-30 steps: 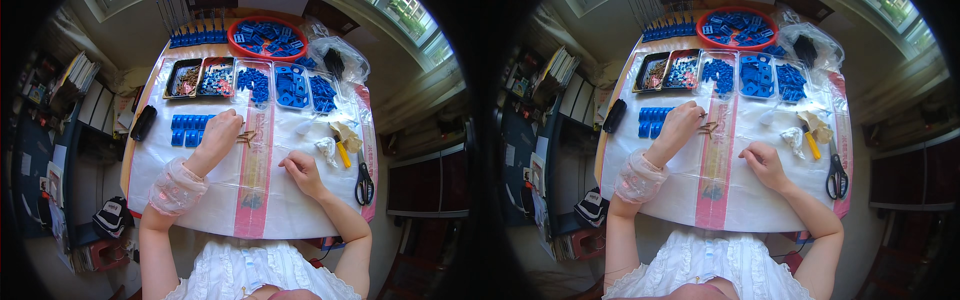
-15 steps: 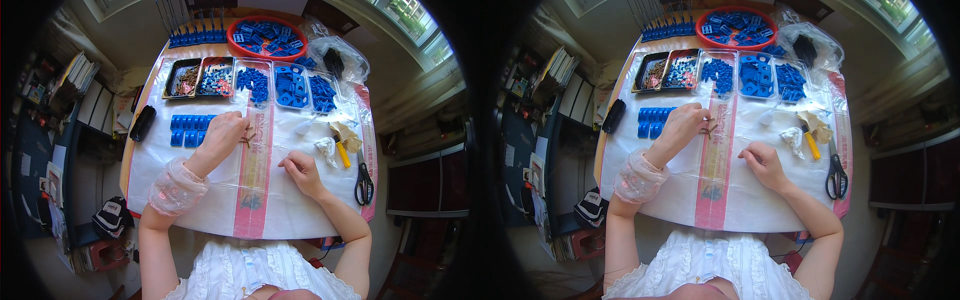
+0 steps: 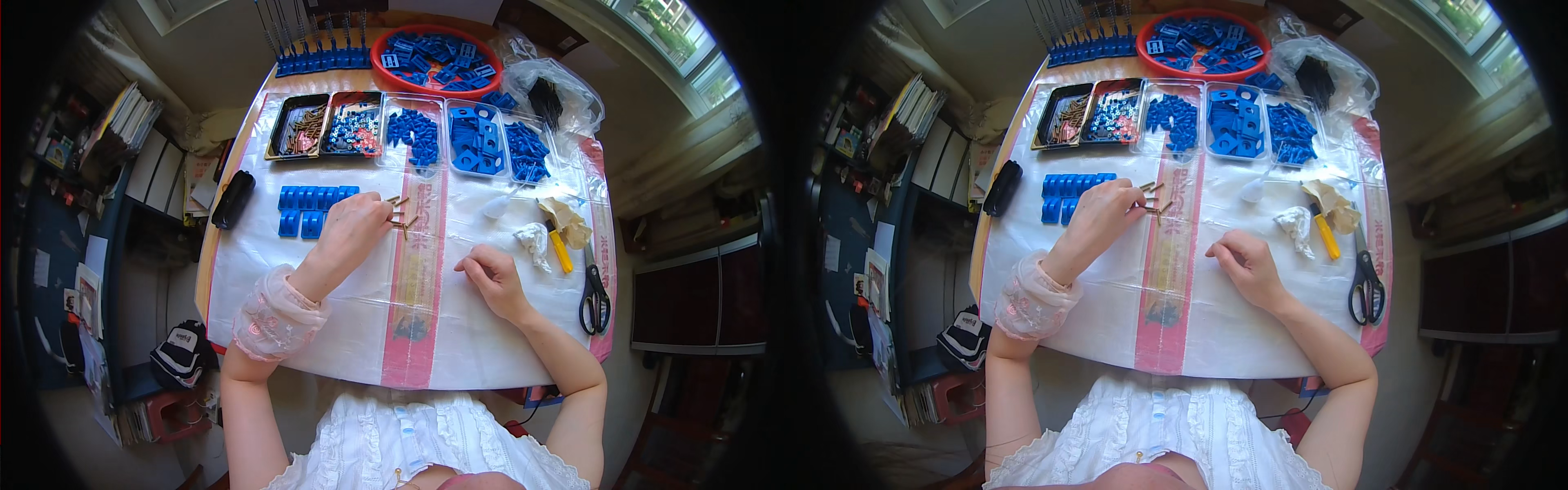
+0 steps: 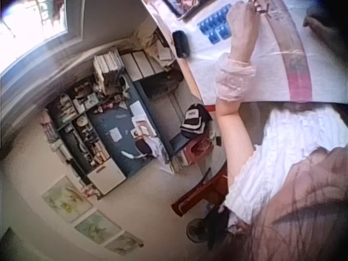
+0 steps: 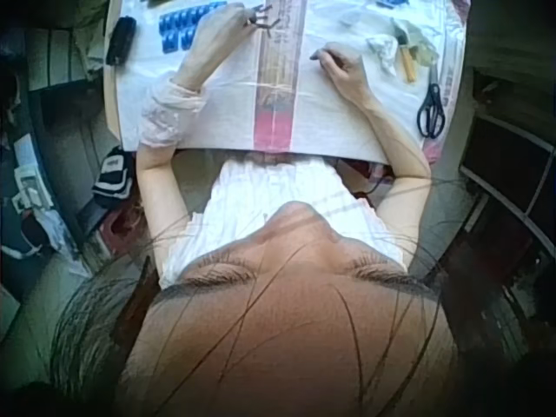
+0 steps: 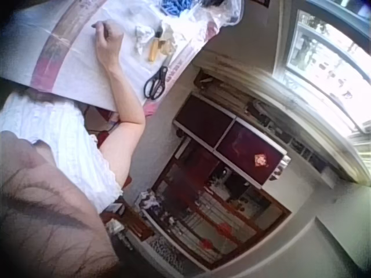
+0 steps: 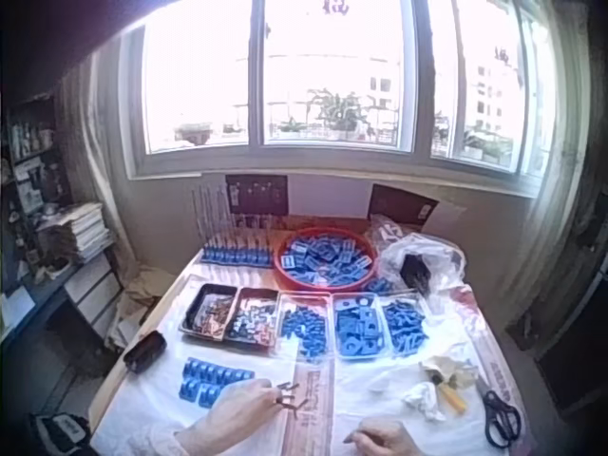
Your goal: The recorder is assembling blue plastic housings and inserting small metal components.
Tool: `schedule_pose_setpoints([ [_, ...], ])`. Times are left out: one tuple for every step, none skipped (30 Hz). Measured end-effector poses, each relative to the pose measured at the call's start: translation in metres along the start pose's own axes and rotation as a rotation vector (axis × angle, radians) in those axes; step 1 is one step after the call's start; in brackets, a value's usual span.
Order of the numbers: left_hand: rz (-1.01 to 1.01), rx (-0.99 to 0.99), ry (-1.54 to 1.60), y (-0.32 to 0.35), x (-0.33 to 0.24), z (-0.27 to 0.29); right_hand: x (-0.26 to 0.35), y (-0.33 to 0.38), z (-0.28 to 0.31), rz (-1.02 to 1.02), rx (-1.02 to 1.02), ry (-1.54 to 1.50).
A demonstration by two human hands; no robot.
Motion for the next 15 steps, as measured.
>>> schedule_pose_setpoints([
  [0.003,-0.001,-0.007,0.0,0.0,0.0,0.0,0.0,0.0,0.005,-0.004,-0.002],
  [0.005,-0.002,-0.015,0.0,0.0,0.0,0.0,0.0,0.0,0.009,-0.008,-0.004],
  [0.009,-0.003,-0.024,0.001,0.001,0.001,0.001,0.0,0.0,0.013,-0.011,-0.007],
  [0.015,-0.013,-0.037,0.001,0.001,0.002,0.001,0.0,0.0,0.01,-0.008,-0.008],
  [0.02,-0.024,-0.05,0.001,0.001,0.004,0.001,0.0,0.0,0.007,-0.005,-0.008],
  [0.023,-0.034,-0.062,0.001,0.001,0.004,0.001,0.0,0.0,0.001,-0.003,-0.006],
  [0.022,-0.042,-0.047,0.0,0.001,0.003,0.0,0.0,0.0,0.001,-0.003,-0.002],
  [0.02,-0.05,-0.033,-0.001,0.002,0.001,0.0,0.0,0.0,0.0,-0.003,0.002],
  [0.022,-0.059,-0.021,-0.001,0.002,0.001,0.0,0.0,0.0,0.002,0.0,0.004],
  [0.015,-0.083,0.005,-0.001,0.0,0.001,0.0,0.0,0.0,0.002,0.0,0.001],
  [0.007,-0.108,0.03,-0.001,-0.002,0.002,0.0,0.0,0.0,0.003,0.0,-0.002],
  [-0.002,-0.132,0.058,-0.002,-0.005,0.002,-0.001,0.0,0.0,0.002,-0.002,-0.002],
  [0.054,-0.081,0.089,-0.003,-0.008,0.001,-0.001,0.001,0.0,0.008,-0.006,-0.001],
  [0.111,-0.031,0.119,-0.003,-0.012,0.0,0.0,0.001,0.0,0.014,-0.01,0.0],
  [0.171,0.02,0.147,-0.001,-0.015,-0.001,0.0,0.0,0.0,0.022,-0.01,-0.002],
])
Point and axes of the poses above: each hand's wrist, its own y-axis away from the middle knuckle, its own z-axis out of the back of the hand, x = y × z, the point moved 3 cm from there along -y, towards the middle knuckle, and after that the axes turned 6 degrees about y, right-handed, at the moved point
